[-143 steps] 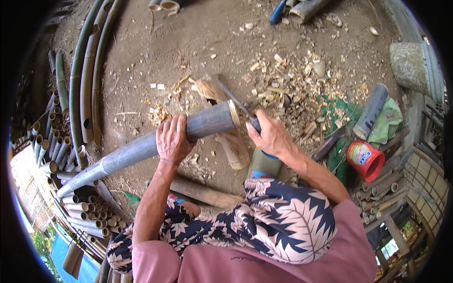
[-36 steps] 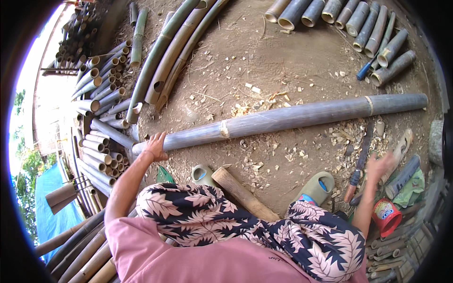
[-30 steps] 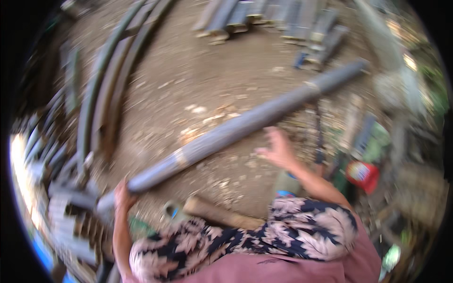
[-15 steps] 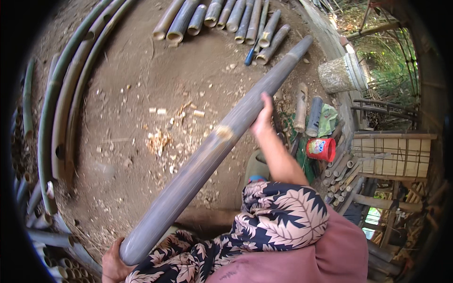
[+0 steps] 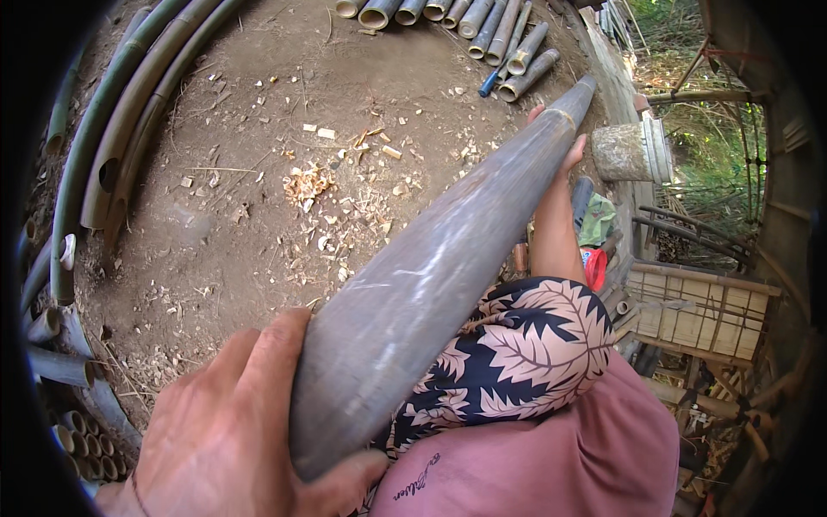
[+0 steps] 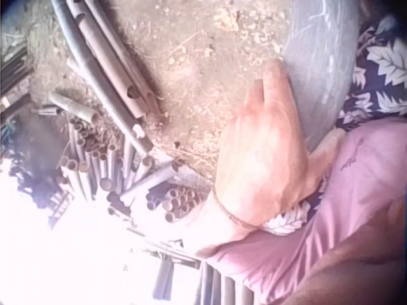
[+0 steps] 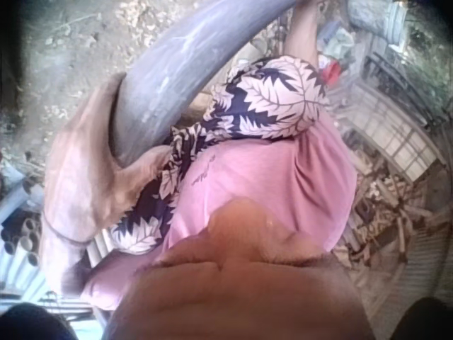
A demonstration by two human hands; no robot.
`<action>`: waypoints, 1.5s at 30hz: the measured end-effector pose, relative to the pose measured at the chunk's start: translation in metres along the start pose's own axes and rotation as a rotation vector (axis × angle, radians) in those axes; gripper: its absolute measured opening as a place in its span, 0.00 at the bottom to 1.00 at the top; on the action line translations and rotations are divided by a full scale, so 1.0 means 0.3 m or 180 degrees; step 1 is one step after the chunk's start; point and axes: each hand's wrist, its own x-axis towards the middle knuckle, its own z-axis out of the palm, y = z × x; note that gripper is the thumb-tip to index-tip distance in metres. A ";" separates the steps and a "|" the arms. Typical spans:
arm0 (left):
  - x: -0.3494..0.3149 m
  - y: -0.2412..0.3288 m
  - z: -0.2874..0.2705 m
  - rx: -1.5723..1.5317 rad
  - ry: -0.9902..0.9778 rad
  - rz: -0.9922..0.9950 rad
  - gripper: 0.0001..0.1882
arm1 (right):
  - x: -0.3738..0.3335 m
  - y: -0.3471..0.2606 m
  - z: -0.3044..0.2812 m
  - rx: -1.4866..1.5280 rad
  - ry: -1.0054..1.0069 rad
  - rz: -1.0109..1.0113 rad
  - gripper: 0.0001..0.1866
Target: The person uses a large blade to shave and notch several bamboo pipes, fitting them together one by one and smoothing the edges by hand.
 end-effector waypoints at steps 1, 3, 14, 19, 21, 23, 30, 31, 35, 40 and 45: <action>-0.014 0.011 -0.004 0.0017 0.0127 0.0170 0.49 | -0.002 -0.021 0.013 0.0162 -0.0059 0.0055 0.47; -0.060 0.015 0.005 -0.0154 0.0491 0.0463 0.46 | 0.008 -0.083 0.001 0.0423 -0.0465 0.0432 0.44; -0.106 -0.042 0.079 0.1181 0.0617 -0.0589 0.47 | -0.001 0.076 -0.007 -0.1059 0.0086 -0.0103 0.43; -0.074 -0.551 0.301 0.2380 0.2038 -0.0879 0.43 | -0.073 0.327 0.040 -0.2454 0.2140 -0.0088 0.41; -0.077 -0.763 0.373 0.2425 0.2105 -0.0720 0.41 | -0.072 0.412 -0.093 -0.2797 0.2234 0.0327 0.40; -0.129 -0.945 0.443 0.1645 0.1408 -0.1324 0.41 | -0.151 0.506 -0.038 -0.3247 0.1850 0.0908 0.38; -0.372 -1.229 0.624 0.1426 0.1520 -0.1569 0.44 | -0.386 0.590 -0.063 -0.3041 0.0569 0.1898 0.37; -0.389 -1.259 0.629 0.1420 0.1492 -0.1616 0.43 | -0.401 0.593 -0.094 -0.2962 0.0521 0.2115 0.37; -0.455 -1.266 0.663 0.1322 0.1840 -0.1936 0.40 | -0.379 0.659 -0.061 -0.3149 0.0622 0.2081 0.41; -0.402 -1.213 0.576 0.1431 0.1525 -0.2030 0.34 | -0.357 0.638 -0.054 -0.2987 0.0538 0.2153 0.42; -0.299 -1.167 0.422 0.1405 0.0331 -0.2483 0.48 | -0.350 0.620 -0.069 -0.2951 0.0435 0.2161 0.42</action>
